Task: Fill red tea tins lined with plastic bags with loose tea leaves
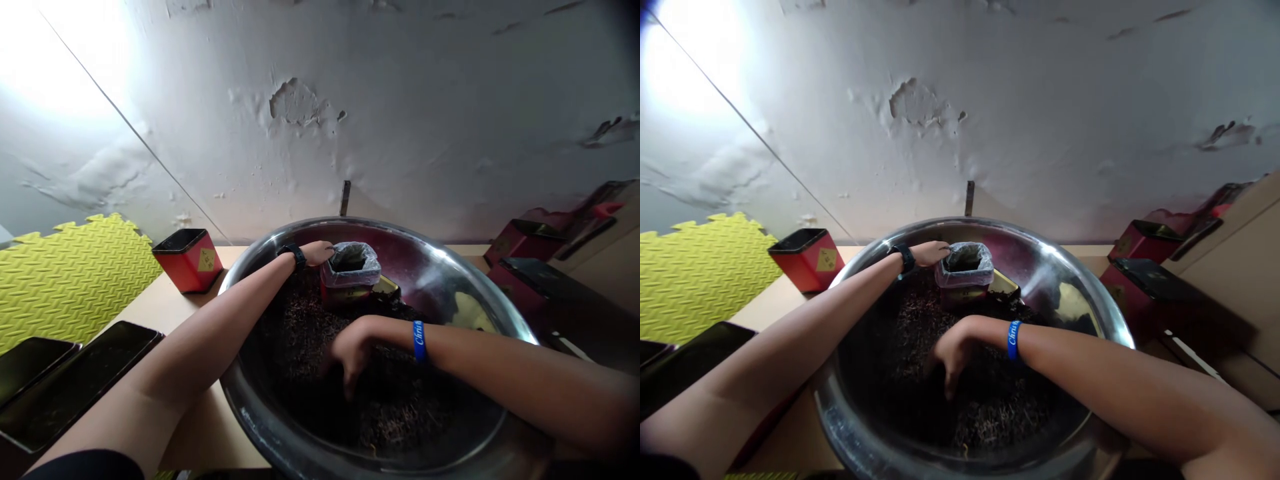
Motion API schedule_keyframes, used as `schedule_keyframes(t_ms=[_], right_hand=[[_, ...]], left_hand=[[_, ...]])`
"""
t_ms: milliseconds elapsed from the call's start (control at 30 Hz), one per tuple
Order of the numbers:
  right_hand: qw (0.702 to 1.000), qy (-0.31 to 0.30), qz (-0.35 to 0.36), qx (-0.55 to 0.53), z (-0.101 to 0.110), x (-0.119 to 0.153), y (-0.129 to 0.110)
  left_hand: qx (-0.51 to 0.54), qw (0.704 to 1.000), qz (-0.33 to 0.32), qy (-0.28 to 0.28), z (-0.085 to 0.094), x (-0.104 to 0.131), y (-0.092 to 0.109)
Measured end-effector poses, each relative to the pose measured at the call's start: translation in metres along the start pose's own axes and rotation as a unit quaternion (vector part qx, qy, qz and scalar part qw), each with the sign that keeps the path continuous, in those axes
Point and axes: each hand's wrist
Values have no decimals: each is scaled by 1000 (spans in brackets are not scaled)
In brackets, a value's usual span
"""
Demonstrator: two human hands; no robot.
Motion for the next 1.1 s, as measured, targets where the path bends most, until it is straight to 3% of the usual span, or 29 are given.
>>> schedule_keyframes(t_ms=[100, 233, 300, 400, 467, 500, 567, 633, 667, 767, 833, 867, 933, 967, 1000, 1100], right_hand=[[996, 83, 40, -11, 13, 15, -13], [950, 285, 117, -51, 44, 54, -28], [904, 398, 126, -85, 58, 74, -25], [808, 569, 89, -127, 70, 93, -5], [762, 638, 41, -101, 73, 97, 12], [762, 644, 14, -68, 73, 98, 20], [797, 603, -36, 15, 72, 97, 29], [830, 549, -60, 77, 71, 99, 29], [831, 545, -65, 90, 72, 101, 26], [772, 618, -107, 100, 78, 117, 15], [748, 625, -197, 102, 80, 129, 13], [767, 583, -253, 88, 79, 133, 15], [838, 428, -338, 18, 66, 135, 24], [870, 337, -360, -28, 54, 133, 30], [888, 283, -359, -55, 41, 128, 35], [904, 243, -351, -7, -3, 107, 39]], left_hand=[[-4, 1000, 1, -3, 1, 1, 1], [0, 1000, 6, 0, 3, 2, 4], [4, 1000, -21, -15, 4, 2, 4], [3, 998, -50, -33, 3, 1, 3], [5, 999, -32, -26, 2, 0, 2], [5, 1000, -21, -23, 2, 0, 2], [7, 1000, -11, -17, 2, -2, 2], [7, 1000, -5, -12, 2, -2, 2], [8, 1000, -2, -12, 2, -2, 2], [16, 1000, 4, -14, 1, 0, 2], [20, 1000, 6, -12, 0, 0, 1], [19, 1000, 5, -9, 0, 0, 0], [11, 1000, -1, -6, 0, 0, -1], [6, 1000, -2, -5, 0, 0, -1], [1, 1000, -2, -4, 0, 0, -1], [-14, 1000, -1, -5, 1, 0, 0]])
Point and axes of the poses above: each hand's wrist, its own x-axis away from the middle knuckle, its own z-axis out of the back of the hand, y = z × x, and after that the axes turned 5 degrees about y, right-handed
